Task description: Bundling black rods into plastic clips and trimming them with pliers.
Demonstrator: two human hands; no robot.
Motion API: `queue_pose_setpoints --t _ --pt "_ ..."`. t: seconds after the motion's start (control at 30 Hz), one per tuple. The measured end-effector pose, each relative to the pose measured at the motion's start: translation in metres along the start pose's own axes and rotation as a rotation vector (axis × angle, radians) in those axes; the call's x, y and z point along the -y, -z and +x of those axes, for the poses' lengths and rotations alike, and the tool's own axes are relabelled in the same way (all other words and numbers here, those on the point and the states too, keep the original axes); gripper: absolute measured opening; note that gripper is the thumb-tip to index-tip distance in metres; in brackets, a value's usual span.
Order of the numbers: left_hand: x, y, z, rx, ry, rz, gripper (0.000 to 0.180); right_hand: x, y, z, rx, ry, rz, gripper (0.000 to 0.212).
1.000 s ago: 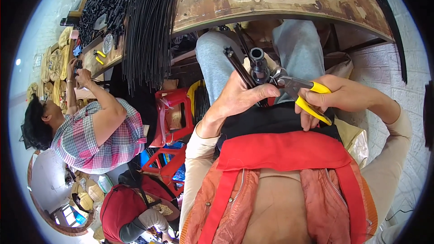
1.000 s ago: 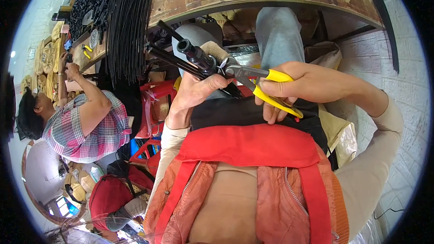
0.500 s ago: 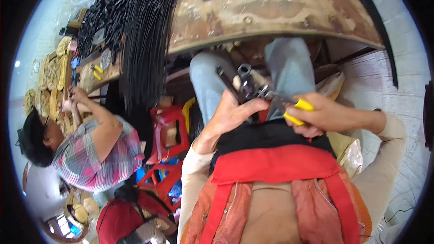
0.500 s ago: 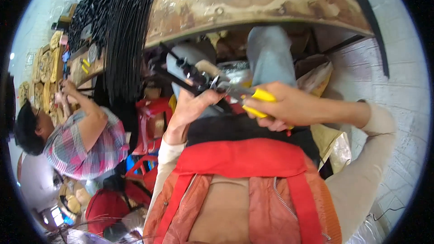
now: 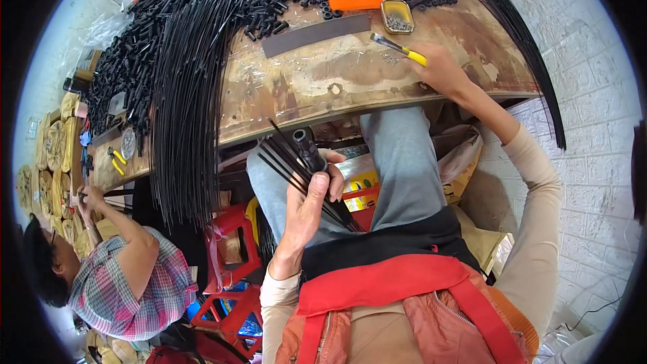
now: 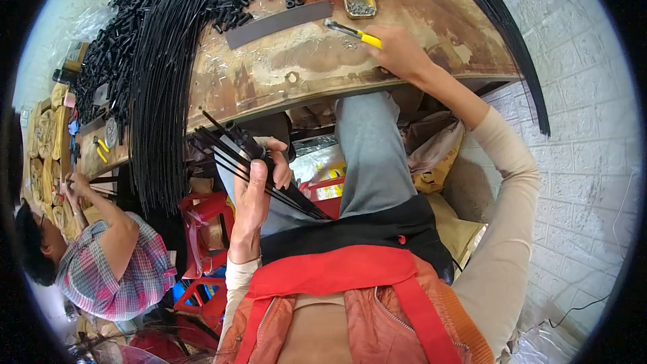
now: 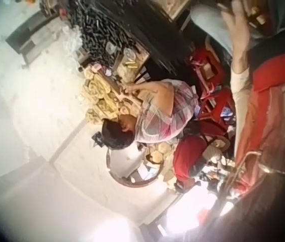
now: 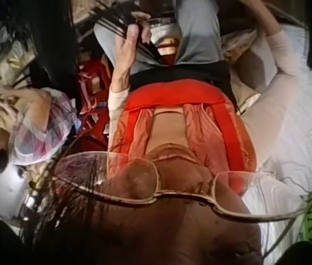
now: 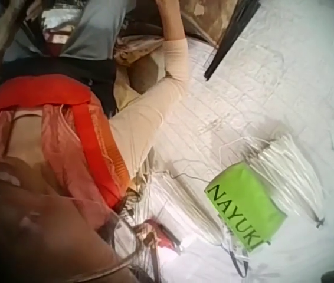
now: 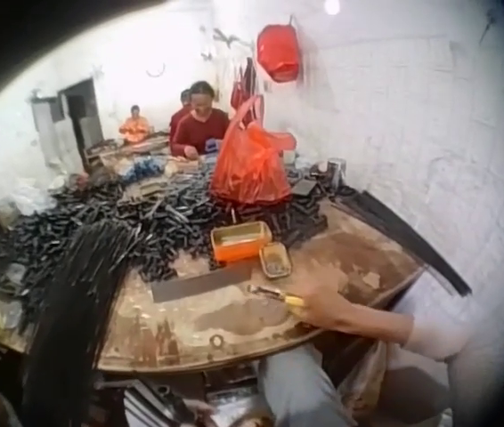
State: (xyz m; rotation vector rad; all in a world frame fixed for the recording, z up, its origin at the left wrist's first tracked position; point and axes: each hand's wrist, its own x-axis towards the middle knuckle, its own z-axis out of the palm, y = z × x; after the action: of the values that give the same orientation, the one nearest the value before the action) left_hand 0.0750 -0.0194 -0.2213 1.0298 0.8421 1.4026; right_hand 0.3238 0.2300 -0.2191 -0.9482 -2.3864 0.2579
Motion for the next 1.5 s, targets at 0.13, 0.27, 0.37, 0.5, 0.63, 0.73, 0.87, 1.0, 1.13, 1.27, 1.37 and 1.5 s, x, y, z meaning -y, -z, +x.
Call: queue_pose_setpoints --t 0.13,0.27,0.37,0.5,0.63,0.73,0.87,1.0,1.13,1.27,1.37,1.5 --pt "0.005 0.007 0.010 -0.025 0.026 -0.002 0.044 -0.019 -0.009 0.018 0.082 0.115 -0.090 0.025" --pt "0.006 0.010 0.015 -0.005 0.035 -0.038 0.043 -0.017 -0.016 0.023 0.066 0.175 -0.140 0.017" --pt "0.006 0.007 0.015 0.020 0.049 -0.050 0.042 -0.015 -0.022 0.027 0.120 0.194 -0.249 0.018" --pt "0.003 0.006 0.013 0.019 0.048 -0.034 0.042 -0.002 -0.025 0.032 0.200 0.234 -0.464 0.016" --pt "0.002 0.002 0.006 -0.001 0.014 -0.012 0.042 -0.021 -0.028 0.041 0.093 0.214 -0.196 0.018" --pt "0.001 0.001 -0.003 -0.025 -0.001 0.004 0.041 -0.004 0.011 0.048 0.416 -0.496 0.237 0.022" --pt "0.000 -0.003 -0.004 -0.046 -0.024 -0.019 0.041 -0.016 0.018 0.029 0.312 -0.492 0.423 0.024" --pt "0.003 -0.008 -0.002 -0.043 0.008 0.003 0.040 -0.012 -0.009 0.031 0.156 -0.040 0.031 0.024" --pt "0.004 -0.013 -0.002 -0.017 -0.011 0.034 0.041 -0.021 -0.021 0.037 0.160 0.104 -0.130 0.020" --pt "0.006 -0.010 0.002 -0.060 -0.018 0.001 0.041 -0.021 -0.028 0.039 0.170 0.134 -0.129 0.019" --pt "0.007 -0.006 0.006 -0.066 0.004 0.001 0.040 -0.011 -0.030 0.044 0.192 0.141 -0.165 0.021" --pt "0.006 -0.002 0.007 -0.057 0.017 0.011 0.040 0.003 -0.010 0.048 0.255 -0.094 -0.003 0.024"
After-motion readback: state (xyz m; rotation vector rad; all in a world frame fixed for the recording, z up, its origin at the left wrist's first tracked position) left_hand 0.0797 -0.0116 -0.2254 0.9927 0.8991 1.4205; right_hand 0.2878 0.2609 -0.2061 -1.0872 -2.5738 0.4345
